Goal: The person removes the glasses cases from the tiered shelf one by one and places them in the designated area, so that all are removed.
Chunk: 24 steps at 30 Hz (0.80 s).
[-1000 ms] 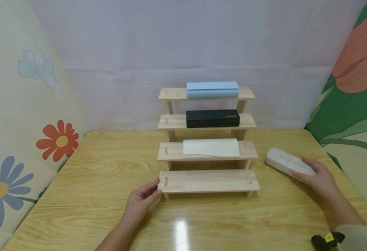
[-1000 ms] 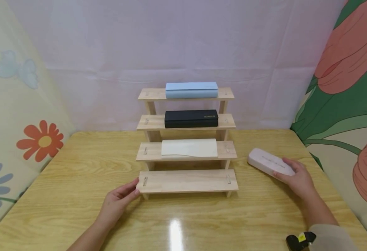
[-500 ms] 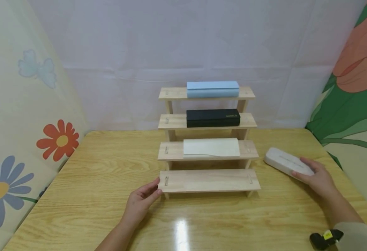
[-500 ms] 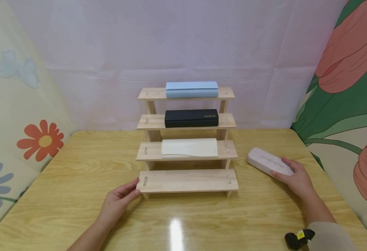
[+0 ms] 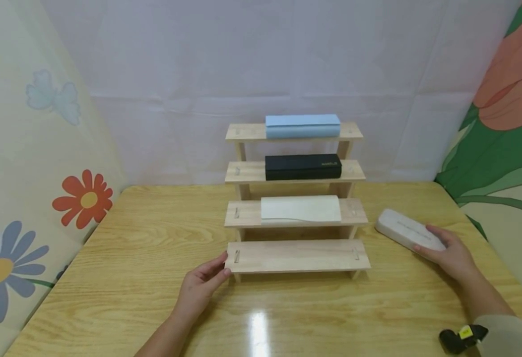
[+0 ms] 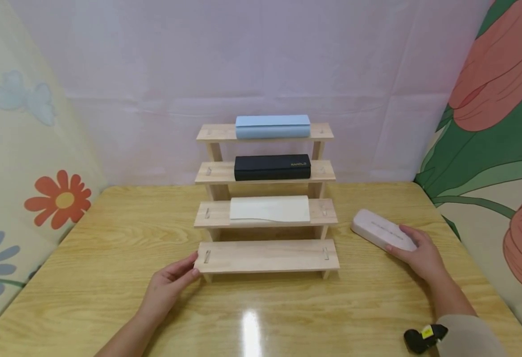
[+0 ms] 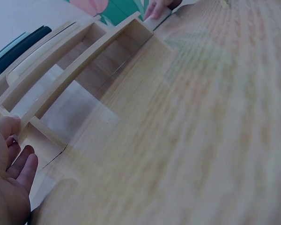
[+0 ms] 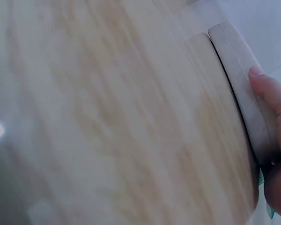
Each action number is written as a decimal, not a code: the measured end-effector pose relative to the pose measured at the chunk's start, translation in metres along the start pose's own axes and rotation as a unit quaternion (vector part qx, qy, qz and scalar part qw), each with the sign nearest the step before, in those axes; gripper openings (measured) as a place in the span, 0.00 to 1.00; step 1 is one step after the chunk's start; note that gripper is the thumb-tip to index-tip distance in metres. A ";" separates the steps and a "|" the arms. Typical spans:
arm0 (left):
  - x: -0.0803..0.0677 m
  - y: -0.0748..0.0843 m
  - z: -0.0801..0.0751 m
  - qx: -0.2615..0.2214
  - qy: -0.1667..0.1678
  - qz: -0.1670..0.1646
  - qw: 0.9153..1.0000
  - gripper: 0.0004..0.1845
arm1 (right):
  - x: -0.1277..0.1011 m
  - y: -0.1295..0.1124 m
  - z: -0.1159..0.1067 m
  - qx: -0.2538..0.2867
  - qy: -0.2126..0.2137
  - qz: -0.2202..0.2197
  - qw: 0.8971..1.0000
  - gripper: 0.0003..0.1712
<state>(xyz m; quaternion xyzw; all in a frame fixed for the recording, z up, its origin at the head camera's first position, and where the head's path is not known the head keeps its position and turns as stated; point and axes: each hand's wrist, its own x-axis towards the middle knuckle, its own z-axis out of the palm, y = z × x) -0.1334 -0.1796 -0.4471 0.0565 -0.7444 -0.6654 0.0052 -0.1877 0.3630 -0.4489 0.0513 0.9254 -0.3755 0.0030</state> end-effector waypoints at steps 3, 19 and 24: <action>0.001 0.000 0.000 -0.001 0.000 -0.001 1.000 0.23 | 0.002 -0.001 0.000 -0.002 0.000 0.001 1.000 0.52; 0.001 -0.001 0.000 0.000 0.001 0.005 1.000 0.22 | 0.010 -0.005 0.001 -0.025 0.025 0.002 0.999 0.51; 0.000 -0.001 0.000 -0.006 -0.001 0.017 1.000 0.22 | 0.008 -0.004 0.000 -0.016 0.025 0.008 1.000 0.51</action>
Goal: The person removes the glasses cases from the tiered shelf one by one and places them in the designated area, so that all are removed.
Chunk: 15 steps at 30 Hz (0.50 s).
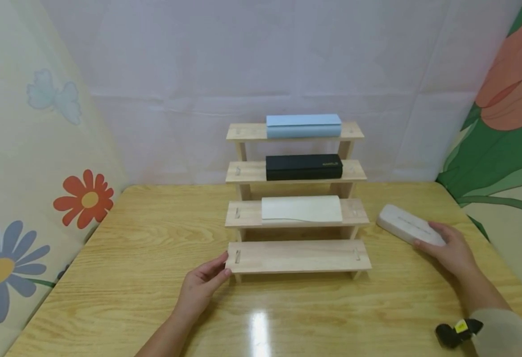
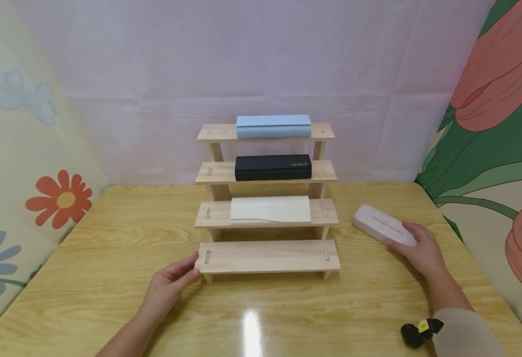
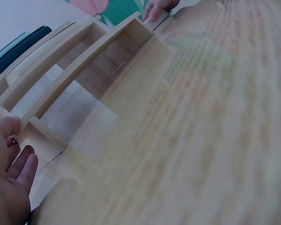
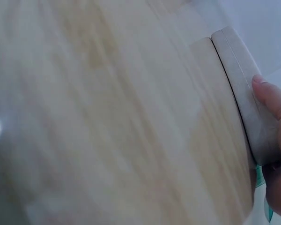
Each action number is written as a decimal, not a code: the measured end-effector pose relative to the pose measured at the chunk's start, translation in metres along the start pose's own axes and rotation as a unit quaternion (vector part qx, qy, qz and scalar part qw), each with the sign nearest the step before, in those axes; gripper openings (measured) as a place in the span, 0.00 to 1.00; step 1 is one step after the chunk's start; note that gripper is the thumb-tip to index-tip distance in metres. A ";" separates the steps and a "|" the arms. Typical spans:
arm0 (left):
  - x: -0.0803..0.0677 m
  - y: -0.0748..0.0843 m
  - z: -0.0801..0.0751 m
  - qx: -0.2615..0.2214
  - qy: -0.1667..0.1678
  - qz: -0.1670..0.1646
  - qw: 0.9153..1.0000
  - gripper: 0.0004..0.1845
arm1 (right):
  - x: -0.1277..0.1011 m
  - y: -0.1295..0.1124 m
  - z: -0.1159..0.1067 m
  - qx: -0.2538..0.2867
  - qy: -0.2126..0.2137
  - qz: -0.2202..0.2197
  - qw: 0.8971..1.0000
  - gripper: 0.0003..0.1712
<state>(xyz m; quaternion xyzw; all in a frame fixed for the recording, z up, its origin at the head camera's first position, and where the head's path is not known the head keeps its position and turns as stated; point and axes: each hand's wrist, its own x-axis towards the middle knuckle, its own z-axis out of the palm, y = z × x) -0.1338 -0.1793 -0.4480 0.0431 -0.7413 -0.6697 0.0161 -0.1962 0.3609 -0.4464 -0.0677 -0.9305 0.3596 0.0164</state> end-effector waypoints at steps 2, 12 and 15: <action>0.000 0.000 0.000 -0.003 0.000 0.003 1.000 0.22 | -0.002 0.002 -0.001 0.007 0.003 -0.003 1.000 0.51; -0.001 0.001 0.000 -0.010 -0.001 -0.007 1.000 0.23 | -0.010 0.010 -0.002 0.010 0.024 -0.007 1.000 0.49; -0.001 0.001 0.000 -0.008 -0.001 -0.006 1.000 0.23 | -0.010 0.009 -0.002 0.008 0.029 -0.003 1.000 0.48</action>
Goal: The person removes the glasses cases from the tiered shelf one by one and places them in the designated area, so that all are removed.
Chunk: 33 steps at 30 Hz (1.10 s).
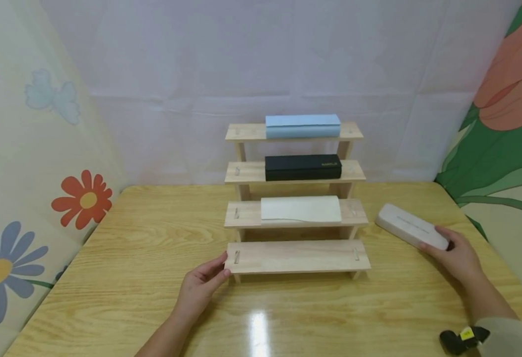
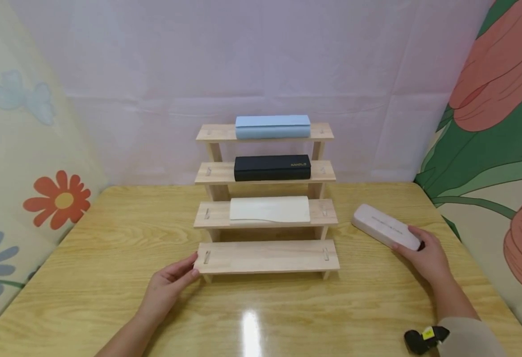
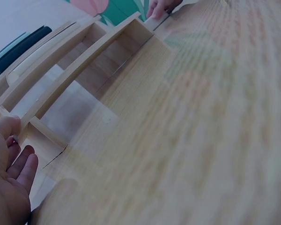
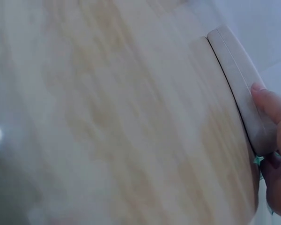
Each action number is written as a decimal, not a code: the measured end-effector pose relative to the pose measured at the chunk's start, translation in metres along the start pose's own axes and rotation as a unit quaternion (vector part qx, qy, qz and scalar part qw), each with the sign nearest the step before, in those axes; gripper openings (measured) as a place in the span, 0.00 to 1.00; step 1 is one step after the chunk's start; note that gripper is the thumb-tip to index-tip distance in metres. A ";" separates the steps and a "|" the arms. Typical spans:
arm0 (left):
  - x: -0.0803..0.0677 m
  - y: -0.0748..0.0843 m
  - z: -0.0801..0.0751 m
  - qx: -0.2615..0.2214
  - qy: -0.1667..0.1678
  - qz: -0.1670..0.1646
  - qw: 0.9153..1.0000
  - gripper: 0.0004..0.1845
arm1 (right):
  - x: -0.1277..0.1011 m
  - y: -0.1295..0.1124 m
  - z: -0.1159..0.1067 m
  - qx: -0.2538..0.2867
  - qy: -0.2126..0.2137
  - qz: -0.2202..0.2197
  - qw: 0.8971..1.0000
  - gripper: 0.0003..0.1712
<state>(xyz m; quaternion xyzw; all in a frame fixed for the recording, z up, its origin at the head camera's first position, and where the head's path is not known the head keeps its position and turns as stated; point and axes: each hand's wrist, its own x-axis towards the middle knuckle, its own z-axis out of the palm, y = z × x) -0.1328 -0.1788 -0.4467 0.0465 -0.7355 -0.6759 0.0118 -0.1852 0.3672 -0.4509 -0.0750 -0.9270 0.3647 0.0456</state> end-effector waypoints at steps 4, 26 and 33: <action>0.000 0.001 0.000 0.001 0.002 -0.003 1.000 0.23 | 0.003 -0.002 0.000 0.006 0.003 0.017 1.000 0.50; -0.001 0.001 -0.001 0.002 -0.001 -0.005 1.000 0.23 | 0.021 -0.007 0.000 0.047 0.045 0.111 0.992 0.50; -0.001 0.000 -0.001 0.004 -0.003 -0.006 1.000 0.24 | 0.029 -0.008 -0.001 0.045 0.047 0.115 0.991 0.48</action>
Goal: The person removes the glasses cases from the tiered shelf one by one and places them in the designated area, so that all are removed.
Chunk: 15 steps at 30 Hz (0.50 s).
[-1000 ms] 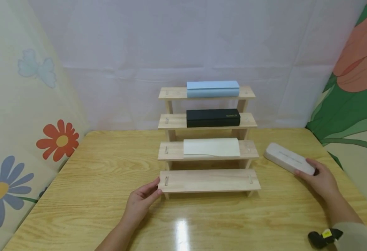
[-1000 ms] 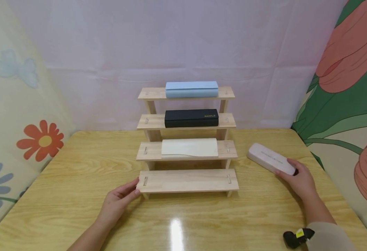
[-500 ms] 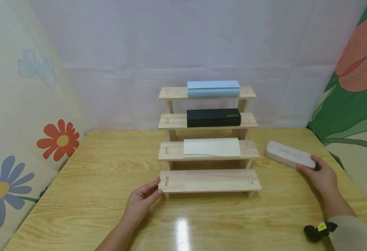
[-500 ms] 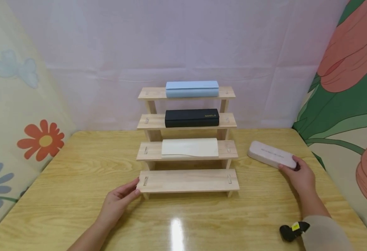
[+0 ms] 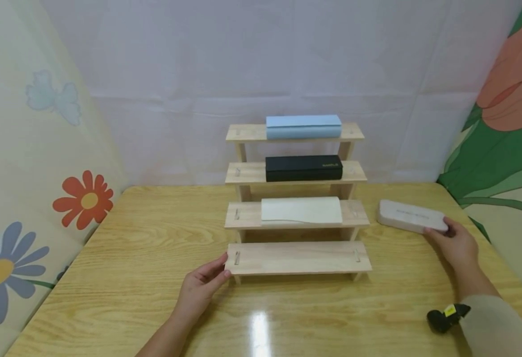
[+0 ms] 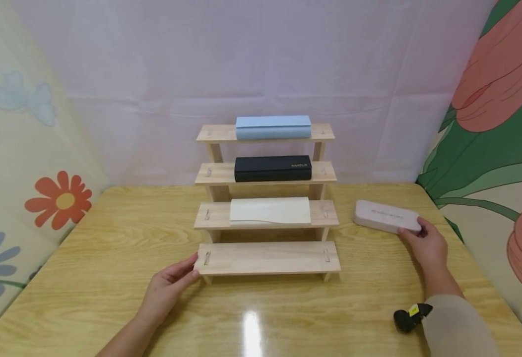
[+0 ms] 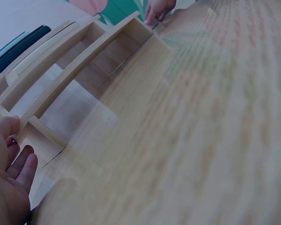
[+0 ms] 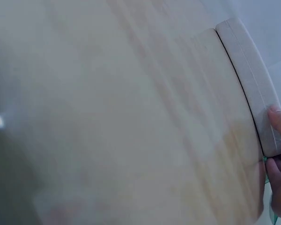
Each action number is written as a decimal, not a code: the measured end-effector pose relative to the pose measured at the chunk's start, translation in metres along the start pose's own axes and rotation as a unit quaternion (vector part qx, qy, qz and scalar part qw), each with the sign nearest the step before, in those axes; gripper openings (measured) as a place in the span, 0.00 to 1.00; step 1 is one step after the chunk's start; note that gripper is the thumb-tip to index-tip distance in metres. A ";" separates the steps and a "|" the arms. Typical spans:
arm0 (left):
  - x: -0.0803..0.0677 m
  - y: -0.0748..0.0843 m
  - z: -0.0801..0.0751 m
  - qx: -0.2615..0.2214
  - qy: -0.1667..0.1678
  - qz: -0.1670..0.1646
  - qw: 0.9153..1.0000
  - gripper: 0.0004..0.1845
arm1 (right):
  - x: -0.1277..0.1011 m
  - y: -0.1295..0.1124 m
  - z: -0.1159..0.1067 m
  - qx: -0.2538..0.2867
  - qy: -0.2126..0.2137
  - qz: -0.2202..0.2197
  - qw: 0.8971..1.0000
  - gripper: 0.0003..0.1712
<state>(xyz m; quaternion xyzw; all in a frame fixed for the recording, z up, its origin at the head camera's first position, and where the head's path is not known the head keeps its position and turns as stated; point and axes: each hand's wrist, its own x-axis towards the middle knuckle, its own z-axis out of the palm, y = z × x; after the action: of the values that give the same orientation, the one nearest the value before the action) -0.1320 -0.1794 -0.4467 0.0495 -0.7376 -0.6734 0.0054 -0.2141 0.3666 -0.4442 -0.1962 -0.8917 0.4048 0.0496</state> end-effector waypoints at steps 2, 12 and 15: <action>0.000 0.000 0.000 0.001 0.000 -0.001 1.000 0.23 | 0.003 0.000 0.001 0.002 -0.001 0.002 1.000 0.48; 0.000 0.000 0.000 0.003 0.005 -0.002 1.000 0.23 | 0.020 -0.005 0.004 0.013 0.006 -0.007 1.000 0.47; 0.000 0.000 0.000 0.004 0.010 -0.002 1.000 0.23 | 0.025 -0.008 0.004 0.020 0.000 0.000 1.000 0.47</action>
<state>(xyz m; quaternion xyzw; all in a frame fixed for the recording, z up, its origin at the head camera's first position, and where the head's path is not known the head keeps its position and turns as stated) -0.1318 -0.1792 -0.4464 0.0578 -0.7402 -0.6698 0.0118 -0.2401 0.3687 -0.4429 -0.1947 -0.8836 0.4226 0.0534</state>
